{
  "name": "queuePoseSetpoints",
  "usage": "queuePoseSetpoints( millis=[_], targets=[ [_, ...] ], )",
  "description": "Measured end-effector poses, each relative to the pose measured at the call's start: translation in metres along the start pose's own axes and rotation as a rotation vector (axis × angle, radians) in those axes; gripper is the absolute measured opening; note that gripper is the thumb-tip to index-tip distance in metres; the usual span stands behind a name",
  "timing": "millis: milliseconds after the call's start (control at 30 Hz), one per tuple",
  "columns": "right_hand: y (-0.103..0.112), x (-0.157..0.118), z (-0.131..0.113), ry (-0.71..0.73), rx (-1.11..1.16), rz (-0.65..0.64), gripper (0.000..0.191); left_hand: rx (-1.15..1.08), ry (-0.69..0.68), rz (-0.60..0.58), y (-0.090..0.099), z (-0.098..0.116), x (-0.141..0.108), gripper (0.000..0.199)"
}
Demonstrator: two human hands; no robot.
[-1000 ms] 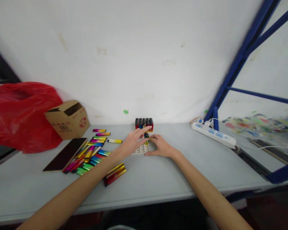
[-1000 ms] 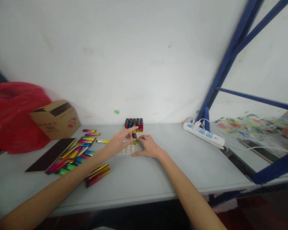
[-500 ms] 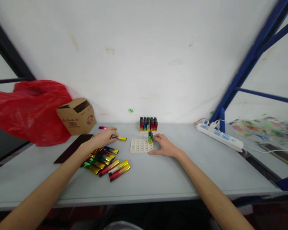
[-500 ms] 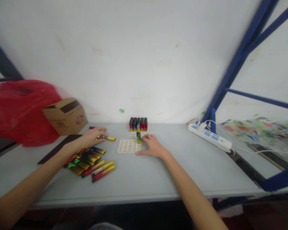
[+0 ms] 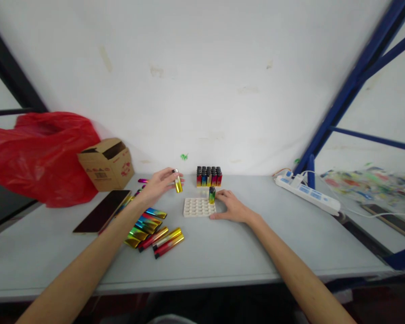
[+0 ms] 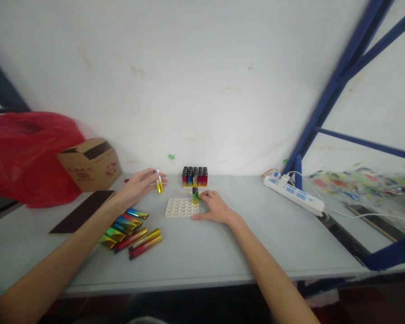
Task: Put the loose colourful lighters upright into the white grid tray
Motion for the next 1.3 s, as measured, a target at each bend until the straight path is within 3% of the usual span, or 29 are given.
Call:
queuePoseSetpoints(
  millis=[133, 333, 533, 767, 1033, 1167, 1300],
  targets=[
    [0.000, 0.000, 0.000, 0.006, -0.002, 0.000, 0.076, -0.125, 0.087, -0.161, -0.033, -0.018, -0.012, 0.039],
    [0.001, -0.001, -0.001, 0.002, -0.021, -0.004, 0.075, -0.263, 0.269, -0.266, -0.058, -0.044, -0.026, 0.040],
    [0.000, -0.002, 0.001, 0.010, -0.011, 0.003, 0.074, -0.340, 0.383, -0.294, -0.072, -0.055, -0.031, 0.040],
    [0.000, -0.002, 0.002, 0.016, -0.009, 0.004, 0.075, -0.333, 0.372, -0.254, -0.071, -0.055, -0.033, 0.033],
    [-0.001, -0.001, 0.002, 0.029, -0.021, 0.020, 0.076, -0.225, 0.270, -0.260, -0.074, -0.043, -0.033, 0.038],
    [-0.001, 0.000, 0.001, 0.013, -0.025, 0.056, 0.079, 0.116, -0.010, -0.221, -0.076, -0.016, -0.034, 0.028],
    [0.000, 0.002, 0.002, -0.011, -0.029, 0.082, 0.081, 0.448, -0.281, -0.199, -0.093, 0.008, -0.035, 0.027]
  ],
)
Point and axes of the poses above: each hand's wrist, its own x-axis towards the middle knuckle, its own y-axis out of the back of the hand, z = x × y, the point moved 9 cm from there along x, towards the middle knuckle, and after that the axes turned 10 degrees about y, right-handed, at the moved point
